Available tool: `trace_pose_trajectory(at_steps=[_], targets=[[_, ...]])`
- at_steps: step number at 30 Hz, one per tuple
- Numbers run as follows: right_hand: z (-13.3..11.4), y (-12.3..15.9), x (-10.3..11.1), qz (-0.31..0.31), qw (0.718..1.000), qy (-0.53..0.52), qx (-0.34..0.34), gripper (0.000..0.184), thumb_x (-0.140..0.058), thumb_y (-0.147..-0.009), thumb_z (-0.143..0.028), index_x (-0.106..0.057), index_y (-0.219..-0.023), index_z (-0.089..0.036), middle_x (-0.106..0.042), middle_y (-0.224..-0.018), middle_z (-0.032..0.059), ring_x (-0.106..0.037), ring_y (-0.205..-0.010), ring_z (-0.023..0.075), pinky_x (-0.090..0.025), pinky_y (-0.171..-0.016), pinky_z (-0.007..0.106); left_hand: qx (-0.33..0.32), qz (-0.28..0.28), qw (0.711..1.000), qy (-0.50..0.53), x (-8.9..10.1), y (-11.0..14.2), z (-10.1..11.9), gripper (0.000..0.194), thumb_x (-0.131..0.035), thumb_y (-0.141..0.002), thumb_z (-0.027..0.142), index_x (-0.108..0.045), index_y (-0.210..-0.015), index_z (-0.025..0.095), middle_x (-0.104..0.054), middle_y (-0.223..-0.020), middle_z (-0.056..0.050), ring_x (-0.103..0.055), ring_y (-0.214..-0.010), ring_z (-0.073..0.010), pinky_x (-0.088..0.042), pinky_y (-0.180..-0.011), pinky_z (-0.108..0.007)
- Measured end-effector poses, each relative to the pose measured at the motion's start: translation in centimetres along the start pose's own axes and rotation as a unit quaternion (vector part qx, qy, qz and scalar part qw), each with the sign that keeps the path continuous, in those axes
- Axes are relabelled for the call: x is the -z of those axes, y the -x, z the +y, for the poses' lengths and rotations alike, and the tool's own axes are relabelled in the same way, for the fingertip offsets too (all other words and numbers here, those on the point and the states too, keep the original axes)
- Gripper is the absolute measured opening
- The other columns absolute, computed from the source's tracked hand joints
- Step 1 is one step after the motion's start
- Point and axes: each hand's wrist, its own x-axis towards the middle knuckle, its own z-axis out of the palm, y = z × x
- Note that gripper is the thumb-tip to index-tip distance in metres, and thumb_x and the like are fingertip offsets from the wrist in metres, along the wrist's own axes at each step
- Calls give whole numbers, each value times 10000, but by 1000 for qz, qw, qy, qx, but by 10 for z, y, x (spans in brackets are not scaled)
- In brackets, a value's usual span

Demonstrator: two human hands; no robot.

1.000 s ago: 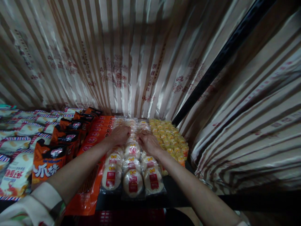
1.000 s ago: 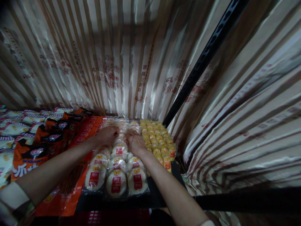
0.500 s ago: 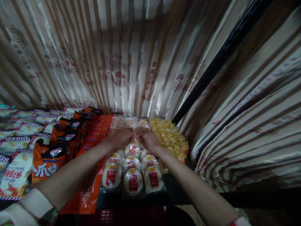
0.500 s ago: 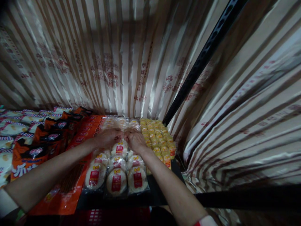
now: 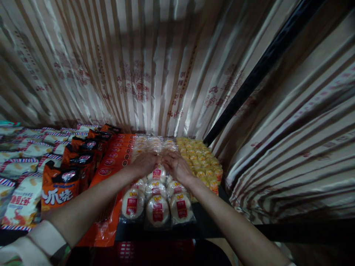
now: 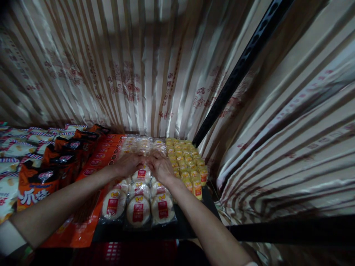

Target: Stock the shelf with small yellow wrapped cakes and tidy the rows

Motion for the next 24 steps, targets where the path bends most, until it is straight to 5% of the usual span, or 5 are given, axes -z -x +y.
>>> trace_pose_trajectory(at_steps=[10, 24], targets=[[-4, 15, 4, -68, 995, -16, 75, 156, -516, -861, -193, -667, -824, -188, -664, -839, 33, -563, -869, 156, -377, -890, 304, 11, -5, 1000, -9, 4, 2, 5, 142, -466, -841, 206, -605, -837, 180, -642, -947, -66, -611, -843, -188, -434, -690, -268], [-16, 13, 3, -147, 987, -28, 54, 131, -576, -836, -269, -663, -762, -206, -693, -776, 17, -608, -816, 159, -368, -872, 298, 12, -6, 1000, -6, 2, 1, 2, 121, -490, -818, 216, -605, -840, 189, -652, -893, -48, -607, -837, -190, -407, -661, -263]])
